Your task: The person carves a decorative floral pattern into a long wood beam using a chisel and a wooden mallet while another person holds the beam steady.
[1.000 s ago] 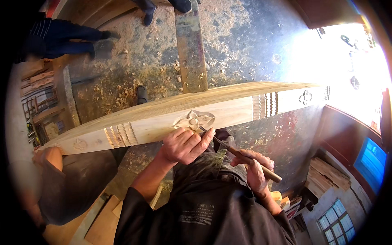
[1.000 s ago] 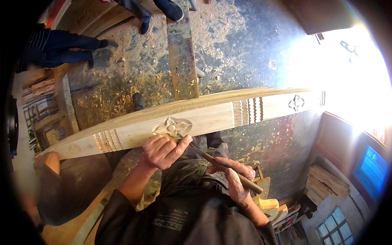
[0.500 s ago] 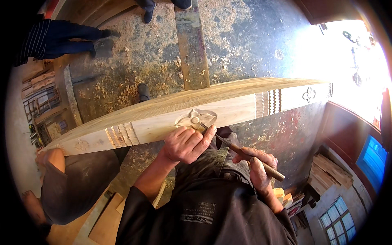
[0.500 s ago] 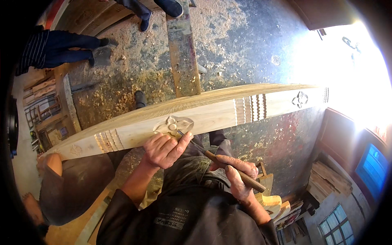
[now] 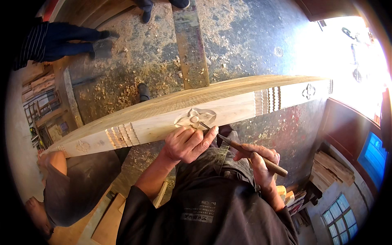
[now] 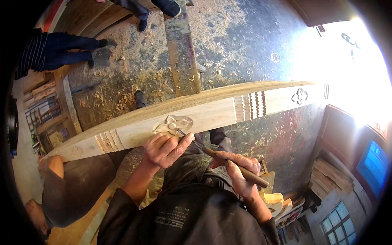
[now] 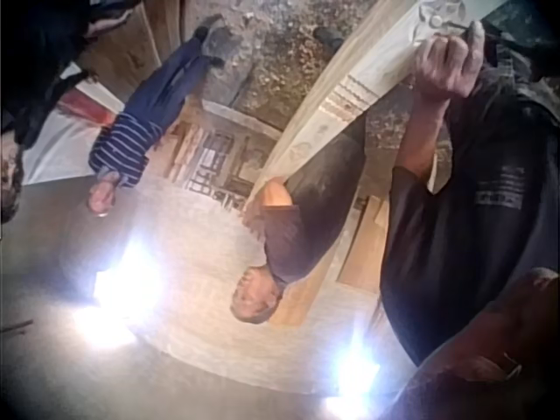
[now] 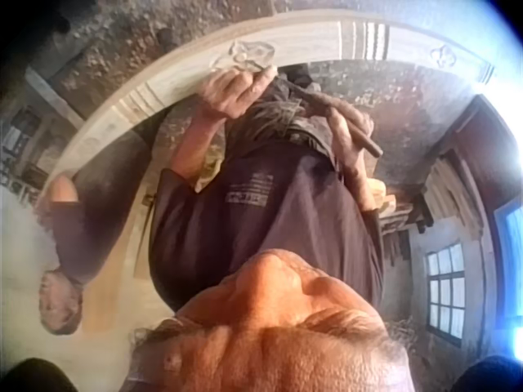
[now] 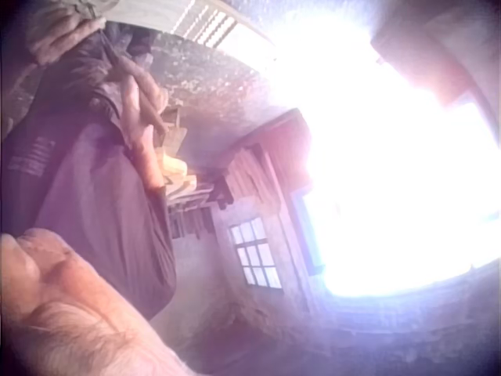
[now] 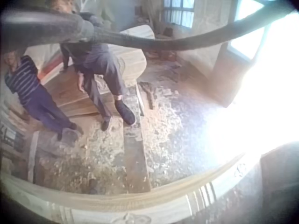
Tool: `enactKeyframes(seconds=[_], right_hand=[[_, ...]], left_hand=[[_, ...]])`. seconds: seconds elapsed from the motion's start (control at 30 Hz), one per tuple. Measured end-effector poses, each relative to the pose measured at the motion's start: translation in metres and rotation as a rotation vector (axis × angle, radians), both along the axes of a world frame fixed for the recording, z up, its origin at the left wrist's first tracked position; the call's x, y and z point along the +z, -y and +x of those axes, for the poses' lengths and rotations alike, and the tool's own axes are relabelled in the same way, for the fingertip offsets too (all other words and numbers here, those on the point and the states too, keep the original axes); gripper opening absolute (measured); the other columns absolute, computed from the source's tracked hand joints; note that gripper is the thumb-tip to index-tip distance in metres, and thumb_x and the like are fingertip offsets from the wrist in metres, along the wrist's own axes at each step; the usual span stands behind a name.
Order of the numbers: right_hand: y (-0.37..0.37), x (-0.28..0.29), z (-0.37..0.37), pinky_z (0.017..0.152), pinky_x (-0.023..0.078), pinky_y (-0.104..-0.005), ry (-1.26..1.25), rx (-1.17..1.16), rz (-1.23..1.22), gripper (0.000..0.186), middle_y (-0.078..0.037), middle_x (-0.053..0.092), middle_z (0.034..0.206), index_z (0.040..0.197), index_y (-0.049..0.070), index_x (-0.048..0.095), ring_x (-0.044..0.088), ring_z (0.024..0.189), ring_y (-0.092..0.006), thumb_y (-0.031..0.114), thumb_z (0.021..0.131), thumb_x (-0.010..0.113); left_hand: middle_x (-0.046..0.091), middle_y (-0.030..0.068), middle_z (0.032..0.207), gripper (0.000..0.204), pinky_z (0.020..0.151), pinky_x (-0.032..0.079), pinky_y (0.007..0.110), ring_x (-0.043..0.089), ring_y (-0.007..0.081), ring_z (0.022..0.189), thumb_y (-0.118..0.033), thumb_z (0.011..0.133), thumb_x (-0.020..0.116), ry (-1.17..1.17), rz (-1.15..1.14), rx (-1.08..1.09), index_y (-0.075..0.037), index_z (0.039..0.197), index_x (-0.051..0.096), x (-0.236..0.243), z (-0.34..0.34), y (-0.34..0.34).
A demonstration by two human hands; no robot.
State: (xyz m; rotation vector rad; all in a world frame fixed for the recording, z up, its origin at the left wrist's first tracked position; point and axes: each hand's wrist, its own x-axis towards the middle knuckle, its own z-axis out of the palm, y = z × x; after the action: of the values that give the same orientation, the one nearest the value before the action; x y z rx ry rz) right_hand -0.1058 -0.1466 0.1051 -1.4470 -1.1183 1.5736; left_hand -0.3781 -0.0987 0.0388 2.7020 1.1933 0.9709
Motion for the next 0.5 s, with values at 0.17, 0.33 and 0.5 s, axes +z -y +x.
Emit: enactKeyframes(seconds=[0.17,0.33,0.5], right_hand=[[0.0013,-0.0028,0.0024,0.083,0.065,-0.0392,0.06,0.031,0.006,0.034,-0.023,0.083,0.091,0.122,-0.003,0.079,0.082,0.084,-0.0281,0.012,0.1,0.058],[0.0005,-0.0065,0.0031,0.085,0.066,-0.0398,0.073,0.034,0.009,0.034,-0.022,0.083,0.09,0.12,-0.001,0.08,0.082,0.085,-0.0273,0.009,0.098,0.057],[0.0022,-0.0081,0.0036,0.086,0.066,-0.0409,0.058,0.029,-0.015,0.034,-0.024,0.082,0.091,0.121,-0.004,0.079,0.083,0.085,-0.0295,0.008,0.097,0.058]], left_hand=[[0.045,-0.0042,0.075,0.032,0.057,0.041,0.025,0.048,0.0094,0.061,-0.012,0.087,0.078,-0.059,0.077,0.015,-0.012,0.119,0.085,0.0023,0.0009,-0.0009],[0.043,-0.0039,0.074,0.029,0.057,0.043,0.024,0.048,0.0093,0.061,-0.011,0.086,0.078,-0.061,0.021,-0.012,-0.011,0.114,0.085,0.0065,0.0006,-0.0043],[0.043,-0.0037,0.074,0.026,0.056,0.043,0.024,0.049,0.0087,0.061,-0.012,0.087,0.078,-0.069,0.04,-0.011,-0.01,0.112,0.084,0.0028,0.0014,-0.004]])
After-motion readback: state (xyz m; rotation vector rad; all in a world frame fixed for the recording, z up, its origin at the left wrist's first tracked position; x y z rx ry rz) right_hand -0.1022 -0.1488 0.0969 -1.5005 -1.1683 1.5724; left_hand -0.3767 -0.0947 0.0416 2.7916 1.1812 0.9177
